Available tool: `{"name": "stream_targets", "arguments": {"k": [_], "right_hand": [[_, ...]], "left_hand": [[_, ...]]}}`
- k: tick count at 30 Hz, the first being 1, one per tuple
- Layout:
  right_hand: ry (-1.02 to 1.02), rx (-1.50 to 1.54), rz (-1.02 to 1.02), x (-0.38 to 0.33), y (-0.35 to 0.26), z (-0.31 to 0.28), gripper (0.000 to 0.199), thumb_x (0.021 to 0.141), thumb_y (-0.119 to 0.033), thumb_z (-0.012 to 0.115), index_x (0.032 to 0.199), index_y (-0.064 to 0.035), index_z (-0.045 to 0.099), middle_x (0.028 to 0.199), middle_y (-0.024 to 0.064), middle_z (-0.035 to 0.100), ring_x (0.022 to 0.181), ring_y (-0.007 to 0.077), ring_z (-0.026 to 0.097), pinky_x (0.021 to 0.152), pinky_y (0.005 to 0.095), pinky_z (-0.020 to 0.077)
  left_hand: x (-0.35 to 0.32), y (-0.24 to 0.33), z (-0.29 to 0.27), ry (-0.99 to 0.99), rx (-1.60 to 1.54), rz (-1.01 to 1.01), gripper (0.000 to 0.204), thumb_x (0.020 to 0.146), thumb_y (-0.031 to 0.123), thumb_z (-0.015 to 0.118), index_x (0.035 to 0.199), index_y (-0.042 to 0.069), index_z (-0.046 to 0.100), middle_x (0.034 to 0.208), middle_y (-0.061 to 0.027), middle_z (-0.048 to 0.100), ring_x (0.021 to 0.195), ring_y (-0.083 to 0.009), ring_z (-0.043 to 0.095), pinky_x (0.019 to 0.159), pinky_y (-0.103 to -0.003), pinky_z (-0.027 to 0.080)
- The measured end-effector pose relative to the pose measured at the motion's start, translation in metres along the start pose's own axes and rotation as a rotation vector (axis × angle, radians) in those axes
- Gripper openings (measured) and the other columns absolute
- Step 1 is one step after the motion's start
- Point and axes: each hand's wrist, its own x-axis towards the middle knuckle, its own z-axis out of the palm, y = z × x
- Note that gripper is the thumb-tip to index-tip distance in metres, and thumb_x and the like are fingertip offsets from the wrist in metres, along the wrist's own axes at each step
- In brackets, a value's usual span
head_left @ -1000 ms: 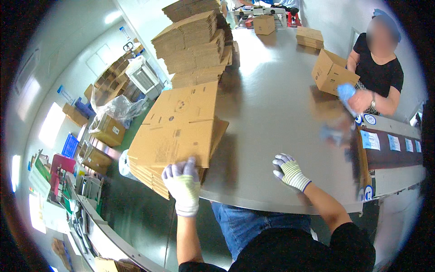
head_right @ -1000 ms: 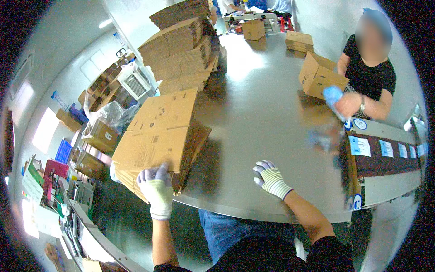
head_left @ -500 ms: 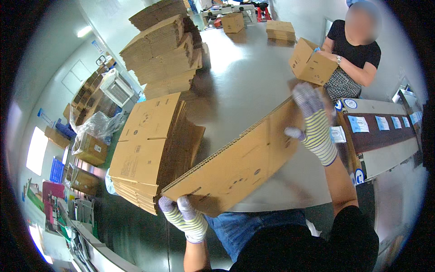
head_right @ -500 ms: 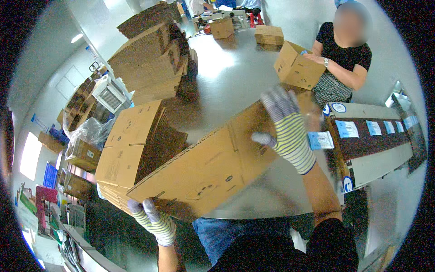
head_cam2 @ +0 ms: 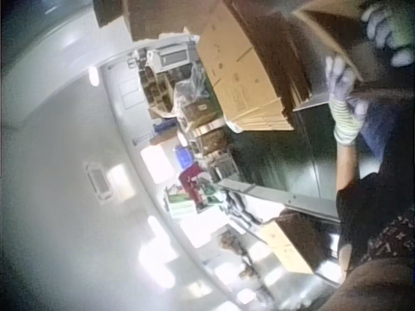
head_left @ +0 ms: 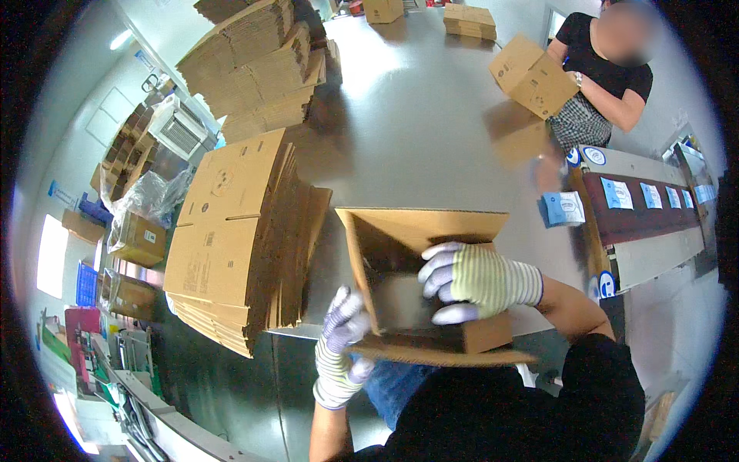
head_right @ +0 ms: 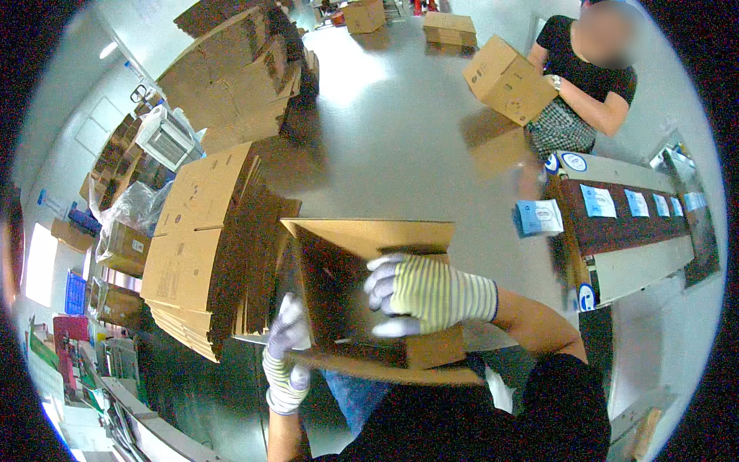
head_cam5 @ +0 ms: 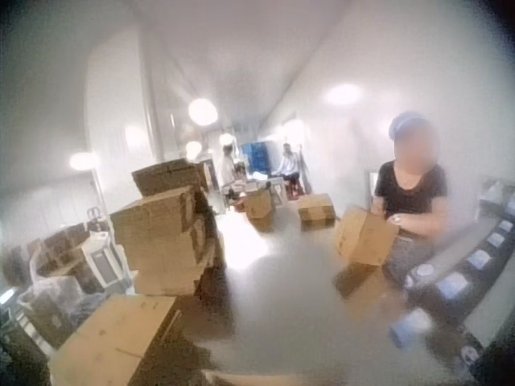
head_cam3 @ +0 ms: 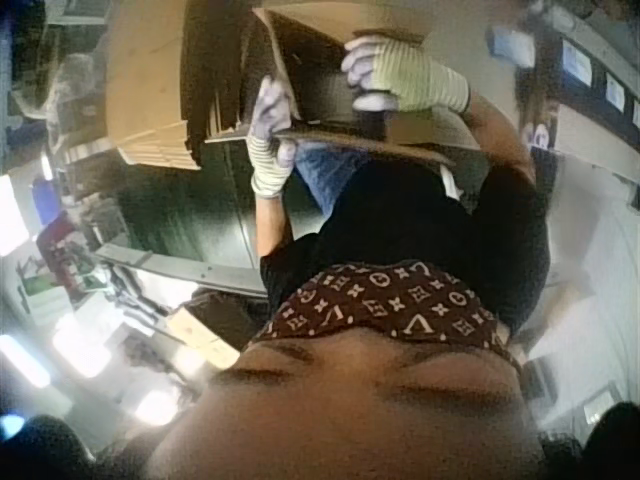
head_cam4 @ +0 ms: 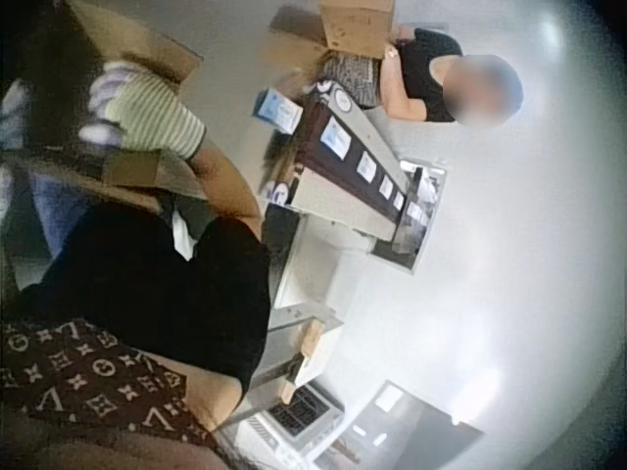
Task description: The person places blue packets into cardboard boxes and moves the boxes across a circular metal table in an industrial workspace.
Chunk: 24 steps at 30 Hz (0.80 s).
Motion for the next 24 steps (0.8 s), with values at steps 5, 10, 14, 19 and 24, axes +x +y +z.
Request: {"name": "stream_targets", "arguments": {"k": [5,10,14,19,24], "right_hand": [[-0.305,-0.254,0.276,-0.013,0.010,0.021,0.035,0.084,-0.037,0.060,0.088,-0.0023,0.064,0.099,0.0124,0.063,0.098,0.0296,0.059,0.094,0.0404,0.0439],[0.146,1.026,0.238,-0.008,0.022,-0.016,0.039,0.090,-0.040,0.057,0.106,-0.0049,0.064,0.118,0.0160,0.061,0.113,0.0316,0.056,0.100,0.0416,0.0408],[0.064,0.456,0.243,-0.026,-0.014,-0.037,0.061,0.082,-0.051,0.063,0.124,-0.0080,0.054,0.130,0.0178,0.052,0.124,0.0349,0.046,0.106,0.0461,0.0338],[0.044,-0.197,0.403,-0.036,-0.013,-0.007,0.068,0.078,-0.049,0.066,0.130,-0.0083,0.048,0.134,0.0182,0.046,0.128,0.0376,0.040,0.108,0.0477,0.0312],[0.317,-0.364,0.485,-0.067,0.003,-0.004,0.061,0.081,-0.044,0.064,0.126,-0.0067,0.050,0.131,0.0183,0.050,0.122,0.0386,0.045,0.105,0.0467,0.0342]], "left_hand": [[0.016,0.004,-0.008,-0.541,0.029,-0.029,0.030,0.089,0.034,0.056,0.084,0.007,0.066,0.098,-0.0115,0.067,0.101,-0.0294,0.062,0.093,-0.046,0.043],[0.015,-0.001,-0.005,0.153,-0.085,-0.590,0.017,0.089,0.015,0.060,0.101,0.003,0.061,0.092,-0.0137,0.065,0.076,-0.0223,0.059,0.069,-0.030,0.047],[0.035,-0.010,-0.010,0.007,0.823,-0.081,0.034,0.084,0.002,0.056,0.118,0.004,0.054,0.119,-0.0150,0.057,0.112,-0.0292,0.053,0.100,-0.041,0.038],[0.052,0.001,0.035,-0.496,0.787,0.314,0.041,0.081,0.016,0.060,0.121,0.006,0.055,0.108,-0.0124,0.065,0.111,-0.0308,0.057,0.104,-0.047,0.035],[0.072,0.011,0.027,-0.539,0.605,0.024,0.023,0.080,0.013,0.065,0.103,0.008,0.061,0.082,-0.0131,0.067,0.075,-0.0316,0.064,0.079,-0.044,0.047]]}}
